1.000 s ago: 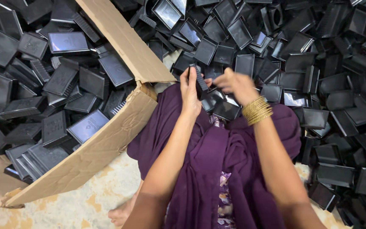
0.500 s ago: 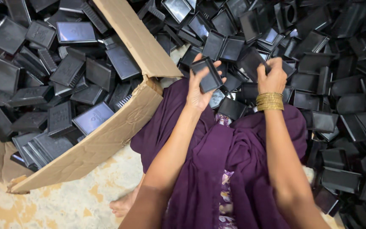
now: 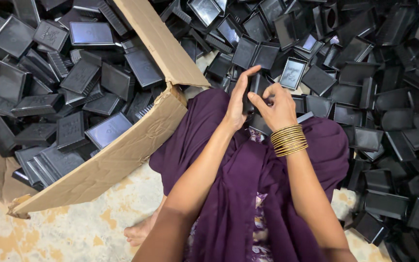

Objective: The person sits on the floor and repeatedly picks up small black plastic containers from a pile. They open each container, check the interior, and place it into a cardboard box. The process is repeated continuously for the duration of the clip.

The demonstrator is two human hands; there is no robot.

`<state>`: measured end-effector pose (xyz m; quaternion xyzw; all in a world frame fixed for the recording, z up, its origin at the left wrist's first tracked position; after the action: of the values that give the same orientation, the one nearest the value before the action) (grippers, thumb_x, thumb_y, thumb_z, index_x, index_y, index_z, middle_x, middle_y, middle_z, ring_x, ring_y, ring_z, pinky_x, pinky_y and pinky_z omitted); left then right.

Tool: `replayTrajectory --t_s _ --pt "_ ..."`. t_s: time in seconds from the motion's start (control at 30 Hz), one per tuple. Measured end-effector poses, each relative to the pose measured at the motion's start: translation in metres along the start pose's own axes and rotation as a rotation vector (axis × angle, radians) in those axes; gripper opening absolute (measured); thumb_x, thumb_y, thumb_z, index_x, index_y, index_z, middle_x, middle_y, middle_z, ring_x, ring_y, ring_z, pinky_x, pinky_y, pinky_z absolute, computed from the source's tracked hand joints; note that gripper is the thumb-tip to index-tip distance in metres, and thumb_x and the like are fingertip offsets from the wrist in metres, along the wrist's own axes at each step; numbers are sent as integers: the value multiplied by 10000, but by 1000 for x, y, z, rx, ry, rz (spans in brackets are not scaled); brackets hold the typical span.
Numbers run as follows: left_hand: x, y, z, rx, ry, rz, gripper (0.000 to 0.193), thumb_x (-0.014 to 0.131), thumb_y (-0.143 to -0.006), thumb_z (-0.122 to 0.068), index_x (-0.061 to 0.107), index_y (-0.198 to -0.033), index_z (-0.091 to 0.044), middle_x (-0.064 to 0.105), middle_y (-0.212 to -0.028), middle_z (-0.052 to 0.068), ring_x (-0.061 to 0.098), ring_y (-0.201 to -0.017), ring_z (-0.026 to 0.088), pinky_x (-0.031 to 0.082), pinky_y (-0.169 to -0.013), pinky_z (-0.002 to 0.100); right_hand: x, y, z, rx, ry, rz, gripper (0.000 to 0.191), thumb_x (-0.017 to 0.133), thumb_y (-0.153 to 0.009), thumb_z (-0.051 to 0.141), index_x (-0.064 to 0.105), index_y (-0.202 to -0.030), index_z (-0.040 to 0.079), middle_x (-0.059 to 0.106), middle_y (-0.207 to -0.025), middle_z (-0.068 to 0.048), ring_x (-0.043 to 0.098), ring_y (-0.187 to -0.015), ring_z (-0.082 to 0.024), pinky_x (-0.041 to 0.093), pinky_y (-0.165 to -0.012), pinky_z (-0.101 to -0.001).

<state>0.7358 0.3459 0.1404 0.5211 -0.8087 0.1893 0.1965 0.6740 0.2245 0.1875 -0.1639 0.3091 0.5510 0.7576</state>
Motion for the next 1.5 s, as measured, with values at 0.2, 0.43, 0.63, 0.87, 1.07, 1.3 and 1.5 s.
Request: replayTrajectory --t_s 0.2,0.43,0.63,0.87,1.07,1.3,1.5 --pt "-2 -2 23 -158 213 -77 665 349 -1138 -572 525 -1557 -86 607 -1231 93 598 -1099 153 510 -993 309 -20 3 3 -87 -299 -53 563 814 -874 286 473 -1243 33 741 -1112 -158 750 -976 -211 596 -823 -340" --pt "1 -4 26 -155 109 -14 631 335 -1125 -529 513 -1514 -65 658 -1267 93 628 -1125 152 510 -1013 309 -8 1 13 -165 -247 -29 694 794 -952 269 454 -1514 47 685 -1309 -218 719 -1165 -274 580 -919 -357" --pt "-3 -3 22 -163 89 -14 634 320 -1130 -534 519 -1514 -70 669 -1220 102 638 -1088 161 523 -992 326 -2 3 12 -116 -266 6 704 811 -908 310 493 -1485 63 674 -1318 -203 730 -1154 -280 600 -901 -363" --pt "7 2 9 -71 83 -25 588 326 -1118 -523 478 -1511 -114 630 -1277 95 639 -1122 174 529 -993 337 2 10 24 -241 -273 -17 748 830 -897 209 452 -1528 71 567 -1442 -228 691 -1185 -307 592 -931 -366" --pt "-6 1 -12 66 1 -189 517 345 -1131 -449 589 -1398 -80 672 -1212 90 648 -1093 170 525 -965 296 -5 19 23 -145 -404 49 772 803 -838 137 400 -1496 123 638 -1358 -135 683 -1144 -231 565 -909 -325" --pt "-15 12 -37 313 -652 -422 714 423 -1139 -447 580 -655 54 577 -634 67 567 -588 168 446 -634 332 -15 52 44 -445 64 -60 499 840 -796 84 661 -1262 68 720 -1112 -153 662 -987 -374 544 -862 -413" --pt "-36 11 -36 172 -422 -585 820 266 -1113 -525 402 -491 -9 406 -466 28 379 -473 149 316 -535 312 2 74 44 -385 -29 -68 375 768 -888 81 618 -1227 28 714 -1044 -171 723 -957 -343 561 -796 -406"
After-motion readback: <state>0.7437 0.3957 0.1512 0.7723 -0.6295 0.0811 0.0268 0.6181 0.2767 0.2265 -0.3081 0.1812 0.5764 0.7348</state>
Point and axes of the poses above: each hand's wrist, its own y-axis away from the middle knuckle, its own x-axis out of the palm, z = x × y, the point moved 6 cm from there along -y, towards the middle knuckle
